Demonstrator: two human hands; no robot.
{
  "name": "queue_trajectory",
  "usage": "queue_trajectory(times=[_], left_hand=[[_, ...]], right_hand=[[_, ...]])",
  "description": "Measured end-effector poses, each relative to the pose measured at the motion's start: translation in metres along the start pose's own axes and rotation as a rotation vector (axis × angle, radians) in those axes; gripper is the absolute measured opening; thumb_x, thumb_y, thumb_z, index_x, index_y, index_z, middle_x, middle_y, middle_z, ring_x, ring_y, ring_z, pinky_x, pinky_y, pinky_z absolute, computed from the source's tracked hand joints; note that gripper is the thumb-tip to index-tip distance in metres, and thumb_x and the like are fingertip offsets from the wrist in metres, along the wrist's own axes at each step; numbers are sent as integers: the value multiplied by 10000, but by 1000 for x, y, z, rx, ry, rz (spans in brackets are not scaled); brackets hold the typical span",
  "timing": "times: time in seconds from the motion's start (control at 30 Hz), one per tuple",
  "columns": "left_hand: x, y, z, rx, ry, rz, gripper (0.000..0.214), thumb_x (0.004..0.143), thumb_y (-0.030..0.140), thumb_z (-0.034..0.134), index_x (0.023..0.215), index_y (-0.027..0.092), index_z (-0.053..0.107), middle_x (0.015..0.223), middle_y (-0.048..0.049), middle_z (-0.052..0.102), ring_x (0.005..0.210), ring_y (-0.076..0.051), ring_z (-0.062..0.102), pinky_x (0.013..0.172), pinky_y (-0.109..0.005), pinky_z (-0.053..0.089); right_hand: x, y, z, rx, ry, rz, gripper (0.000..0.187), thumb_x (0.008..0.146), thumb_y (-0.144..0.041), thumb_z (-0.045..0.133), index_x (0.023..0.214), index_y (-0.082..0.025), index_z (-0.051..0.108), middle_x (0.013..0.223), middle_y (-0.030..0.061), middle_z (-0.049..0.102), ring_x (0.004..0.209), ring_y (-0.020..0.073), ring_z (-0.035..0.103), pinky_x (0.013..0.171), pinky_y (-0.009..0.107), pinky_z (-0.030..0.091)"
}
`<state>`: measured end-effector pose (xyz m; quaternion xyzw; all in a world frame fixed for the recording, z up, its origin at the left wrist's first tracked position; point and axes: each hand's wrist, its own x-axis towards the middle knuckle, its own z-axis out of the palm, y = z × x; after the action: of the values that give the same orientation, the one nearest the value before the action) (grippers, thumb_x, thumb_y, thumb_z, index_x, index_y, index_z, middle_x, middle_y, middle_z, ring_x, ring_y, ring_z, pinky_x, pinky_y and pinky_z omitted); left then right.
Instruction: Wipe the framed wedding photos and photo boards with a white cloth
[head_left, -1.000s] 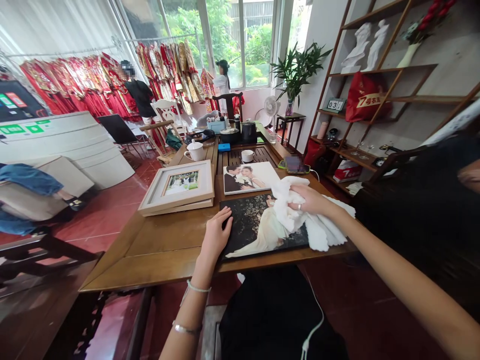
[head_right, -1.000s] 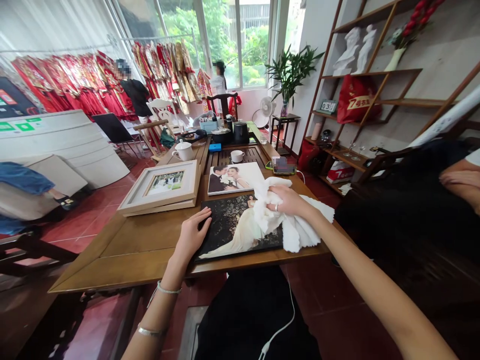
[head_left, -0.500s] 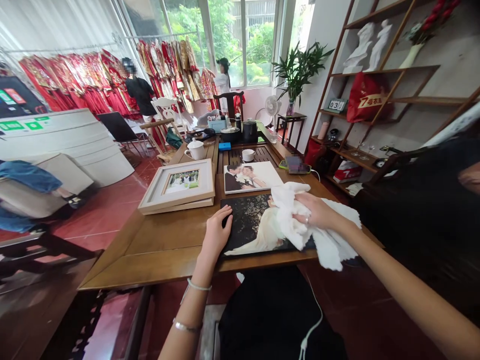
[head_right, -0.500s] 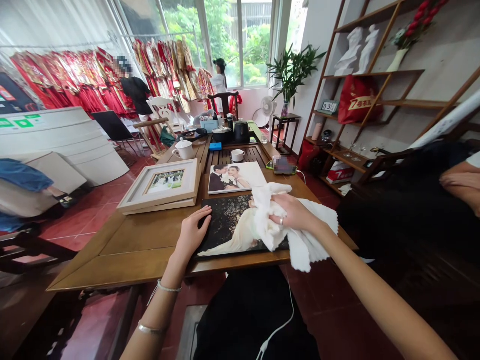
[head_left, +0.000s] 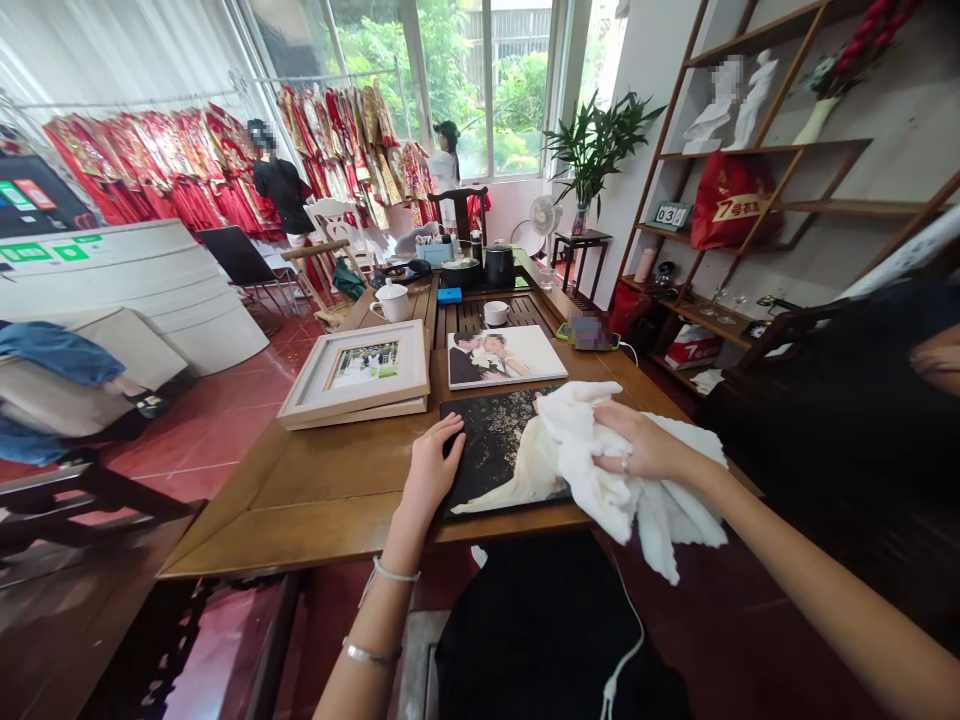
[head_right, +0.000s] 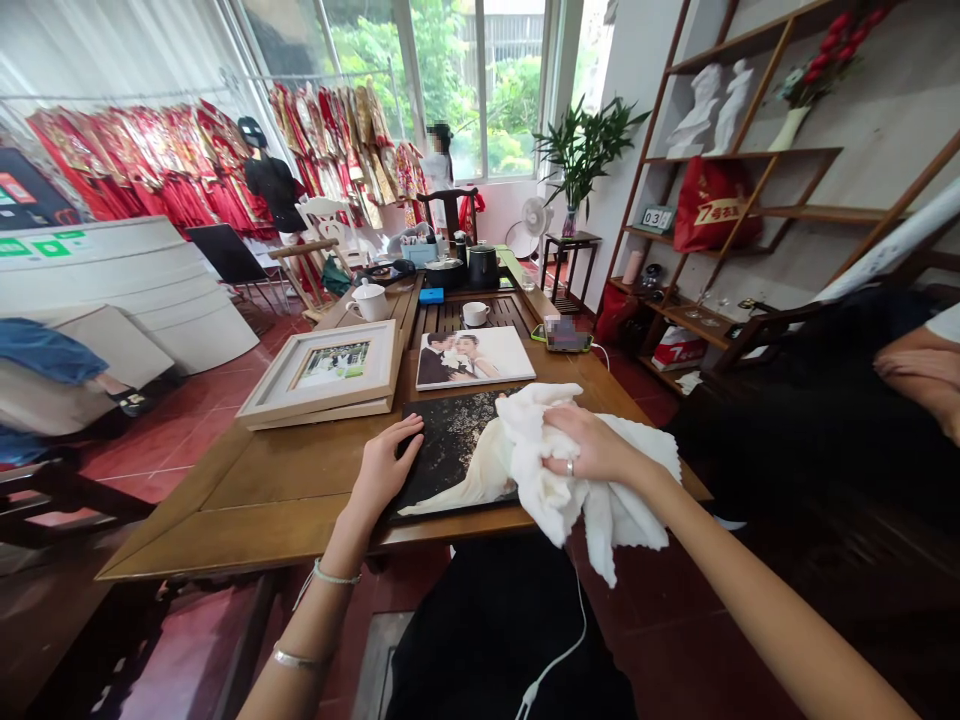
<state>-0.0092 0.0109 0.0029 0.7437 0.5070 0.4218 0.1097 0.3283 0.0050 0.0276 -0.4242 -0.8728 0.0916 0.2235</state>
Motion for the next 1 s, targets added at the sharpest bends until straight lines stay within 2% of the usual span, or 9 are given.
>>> queue_trajectory(times=[0.17, 0.27, 0.37, 0.47, 0.6, 0.77, 0.9, 1.0], left_hand=[[0, -1, 0, -11, 2, 1, 213, 876, 221, 544, 988, 179, 720, 1138, -108, 717, 1144, -256, 640, 1020, -464, 503], [0, -1, 0, -12, 3, -1, 215, 874, 218, 544, 991, 171, 719, 1140, -113, 716, 1145, -257, 639, 1024, -460, 501], [0, -2, 1, -6, 9, -3, 214, 872, 212, 545, 993, 177, 718, 1142, -110, 715, 1145, -257, 639, 1025, -468, 498], [1, -3, 2, -3, 13, -5, 214, 869, 206, 544, 990, 182, 718, 1145, -109, 714, 1141, -257, 642, 1025, -470, 499], [1, -4, 4, -8, 14, 0, 215, 868, 202, 540, 989, 183, 717, 1152, -106, 711, 1143, -256, 640, 1029, -466, 496], [2, -4, 4, -4, 5, 2, 221, 878, 205, 527, 994, 181, 713, 1160, -112, 707, 1147, -258, 638, 1026, -465, 498], [1, -3, 2, -4, -2, 0, 220, 881, 208, 530, 999, 172, 712, 1156, -117, 708, 1153, -260, 634, 1029, -468, 493], [0, -2, 1, -2, -8, -4, 221, 885, 218, 532, 1006, 168, 710, 1158, -120, 707, 1156, -261, 632, 1032, -469, 491]], right_hand=[[46, 20, 11, -37, 69, 24, 427, 759, -408, 611, 1122, -183, 600, 1088, 112, 655, 1021, 304, 595, 890, 436, 465], [66, 21, 17, -67, 121, 72, 450, 774, -416, 598, 1153, -172, 591, 1129, 127, 659, 1056, 313, 591, 919, 446, 452], [73, 16, 22, -86, 144, 80, 438, 805, -414, 570, 1160, -158, 585, 1148, 146, 657, 1070, 323, 586, 918, 463, 451], [65, 5, 26, -88, 131, 37, 430, 802, -404, 578, 1156, -160, 585, 1151, 148, 653, 1059, 330, 582, 900, 476, 456], [36, -20, 26, -38, 96, -56, 422, 773, -381, 618, 1140, -173, 593, 1123, 136, 649, 1067, 329, 573, 938, 502, 435], [-1, -50, 15, 42, -57, -133, 504, 718, -319, 654, 1204, -206, 585, 1238, 121, 610, 1197, 334, 504, 1037, 516, 365], [-12, -46, 5, 90, -131, -105, 529, 677, -304, 671, 1193, -210, 600, 1266, 116, 593, 1225, 339, 479, 1038, 501, 366], [-6, -29, 3, 90, -84, -58, 478, 676, -326, 679, 1136, -213, 619, 1201, 111, 611, 1180, 341, 500, 1013, 507, 380]])
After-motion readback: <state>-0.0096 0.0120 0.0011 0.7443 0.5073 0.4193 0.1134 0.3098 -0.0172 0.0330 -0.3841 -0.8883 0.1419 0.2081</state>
